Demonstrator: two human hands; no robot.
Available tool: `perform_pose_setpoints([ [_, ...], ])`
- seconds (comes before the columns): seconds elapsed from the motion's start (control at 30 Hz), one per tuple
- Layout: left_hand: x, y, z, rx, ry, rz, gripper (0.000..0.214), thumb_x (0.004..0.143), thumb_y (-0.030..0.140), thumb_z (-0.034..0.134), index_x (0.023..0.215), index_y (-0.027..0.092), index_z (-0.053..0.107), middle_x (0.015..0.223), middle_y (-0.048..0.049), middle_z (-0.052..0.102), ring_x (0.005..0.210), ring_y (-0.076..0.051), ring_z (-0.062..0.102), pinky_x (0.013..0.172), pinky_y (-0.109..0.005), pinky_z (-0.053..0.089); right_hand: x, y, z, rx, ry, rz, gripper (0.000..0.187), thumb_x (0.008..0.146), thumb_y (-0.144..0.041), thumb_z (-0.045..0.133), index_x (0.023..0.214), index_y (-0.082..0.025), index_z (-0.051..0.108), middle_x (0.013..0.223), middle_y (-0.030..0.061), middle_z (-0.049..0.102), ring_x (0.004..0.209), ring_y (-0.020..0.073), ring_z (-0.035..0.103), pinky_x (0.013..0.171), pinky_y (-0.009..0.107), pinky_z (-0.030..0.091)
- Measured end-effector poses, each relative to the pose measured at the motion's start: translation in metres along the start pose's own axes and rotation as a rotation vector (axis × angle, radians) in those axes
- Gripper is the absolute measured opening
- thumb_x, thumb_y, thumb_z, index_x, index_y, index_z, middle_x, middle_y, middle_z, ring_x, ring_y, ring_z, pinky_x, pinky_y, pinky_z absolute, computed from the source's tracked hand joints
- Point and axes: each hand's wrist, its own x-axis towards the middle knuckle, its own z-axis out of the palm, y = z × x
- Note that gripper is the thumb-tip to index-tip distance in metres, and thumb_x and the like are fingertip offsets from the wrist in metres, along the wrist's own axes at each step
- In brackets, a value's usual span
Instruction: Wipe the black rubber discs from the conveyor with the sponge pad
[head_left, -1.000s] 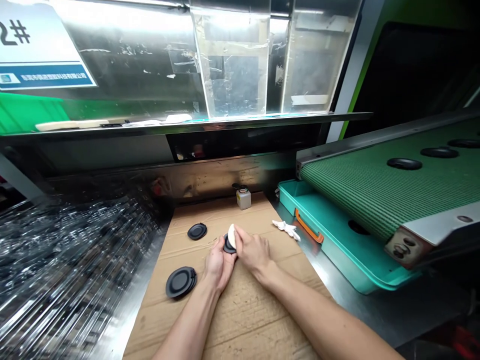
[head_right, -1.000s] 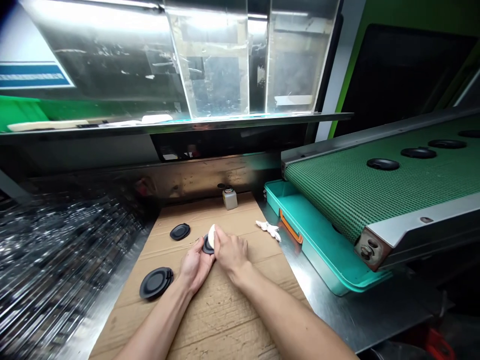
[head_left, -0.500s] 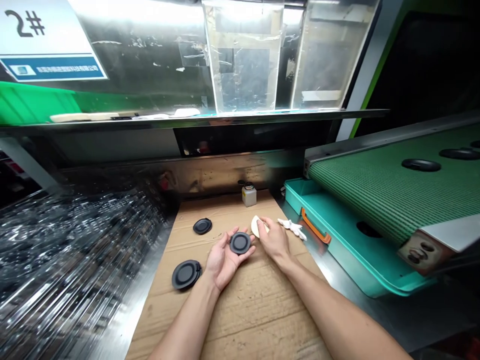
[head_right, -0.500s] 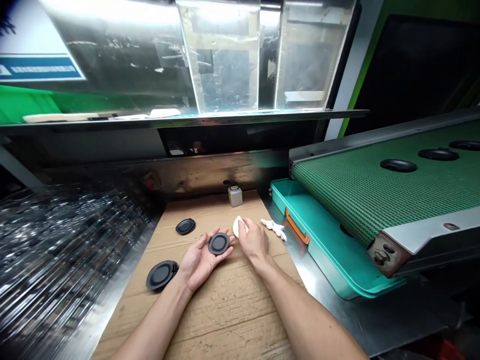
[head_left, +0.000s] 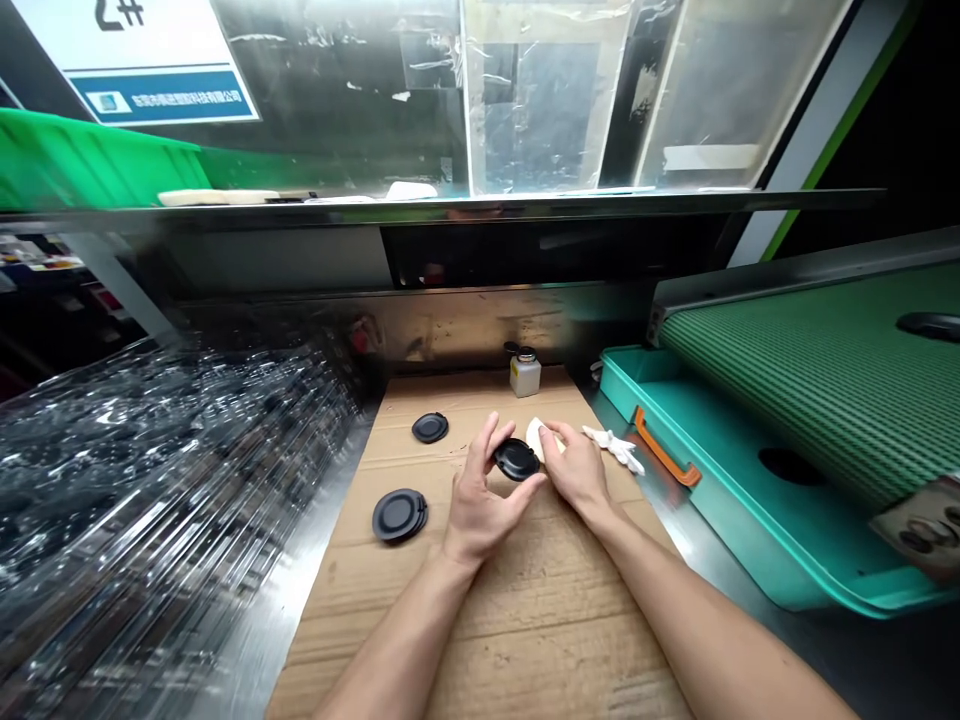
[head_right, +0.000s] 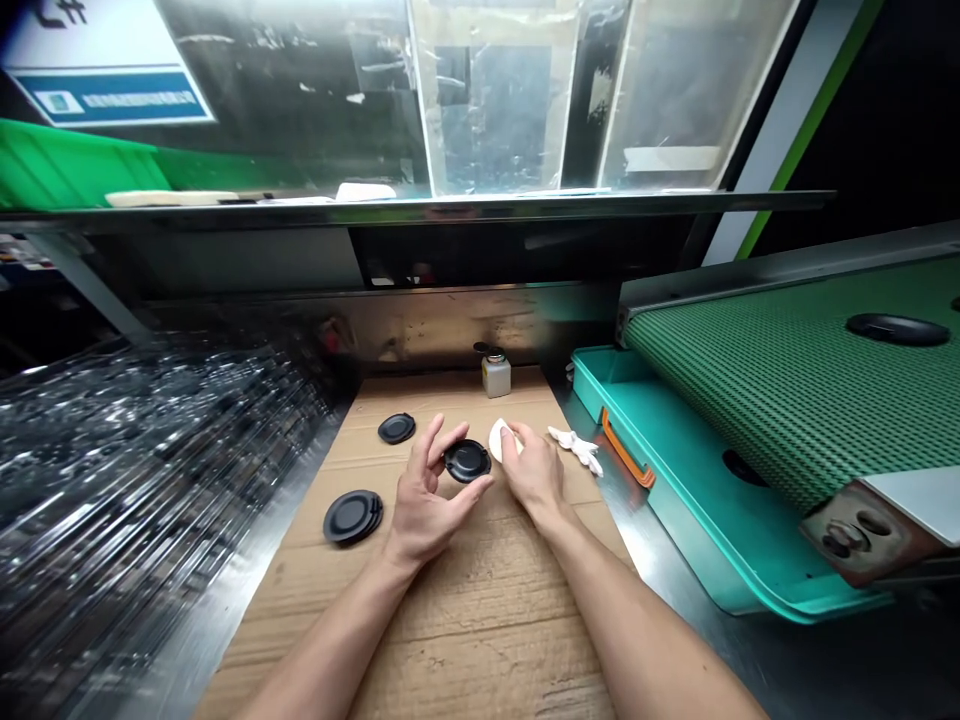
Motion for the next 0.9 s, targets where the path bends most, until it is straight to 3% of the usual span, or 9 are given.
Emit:
perform_pose_setpoints([
  [0.13, -0.004, 0.002, 0.002, -0.013, 0.008, 0.131, 0.094, 0.071, 0.015, 0.075, 0.145, 0.031, 0.02, 0.143, -0.013, 0.043, 0.128, -0.025, 0.046, 0.106, -0.041, 0.041, -0.002, -0.007, 0.0, 0.209, 0.029, 0.007, 0.041, 0.087, -0.051, 0.05, 0.106, -0.02, 0.068, 0.103, 0.0094, 0.07, 0.098, 0.0243, 0.063, 0.086, 0.034, 0.047],
  [0.23, -0.002, 0.002, 0.002, -0.039, 0.041, 0.145, 0.092, 0.073, 0.013, 0.073, 0.145, 0.031, 0.018, 0.147, -0.0133, 0.039, 0.133, -0.025, 0.041, 0.109, -0.043, 0.039, -0.009, -0.026, -0.001, 0.612, -0.056, 0.097, 0.048, 0.086, -0.054, 0.052, 0.116, -0.017, 0.061, 0.088, 0.0075, 0.069, 0.073, 0.0194, 0.063, 0.063, 0.028, 0.05],
  [0.3, -0.001, 0.001, 0.001, -0.054, 0.05, 0.131, 0.089, 0.074, 0.013, 0.071, 0.145, 0.029, 0.02, 0.148, -0.0135, 0.037, 0.135, -0.026, 0.038, 0.11, -0.043, 0.037, -0.016, -0.039, -0.001, 0.852, -0.172, 0.161, 0.052, 0.085, -0.054, 0.054, 0.122, -0.018, 0.056, 0.076, 0.0026, 0.065, 0.052, 0.0123, 0.052, 0.045, 0.023, 0.041],
  [0.4, -0.001, 0.001, 0.002, -0.052, 0.042, 0.098, 0.085, 0.075, 0.016, 0.071, 0.144, 0.027, 0.023, 0.147, -0.0137, 0.038, 0.135, -0.026, 0.038, 0.111, -0.042, 0.036, -0.025, -0.052, 0.0, 1.054, -0.263, 0.197, 0.048, 0.083, -0.052, 0.059, 0.12, -0.021, 0.057, 0.075, -0.0005, 0.061, 0.044, 0.0061, 0.038, 0.036, 0.019, 0.03],
  [0.63, -0.002, -0.001, 0.001, 0.011, 0.035, 0.058, 0.082, 0.076, 0.021, 0.072, 0.144, 0.026, 0.026, 0.142, -0.0128, 0.045, 0.13, -0.025, 0.045, 0.109, -0.041, 0.038, -0.026, -0.05, 0.0, 1.243, -0.341, 0.288, 0.041, 0.082, -0.047, 0.062, 0.114, -0.021, 0.06, 0.071, -0.0027, 0.055, 0.043, 0.0043, 0.034, 0.036, 0.017, 0.027],
  [0.9, 0.0, -0.002, 0.0, 0.073, -0.002, 0.059, 0.083, 0.076, 0.022, 0.071, 0.144, 0.025, 0.024, 0.142, -0.0125, 0.047, 0.13, -0.024, 0.045, 0.109, -0.041, 0.04, -0.025, -0.05, -0.001, 1.332, -0.315, 0.433, 0.038, 0.076, -0.044, 0.069, 0.105, -0.02, 0.063, 0.061, -0.0046, 0.053, 0.041, 0.0042, 0.033, 0.036, 0.017, 0.029],
])
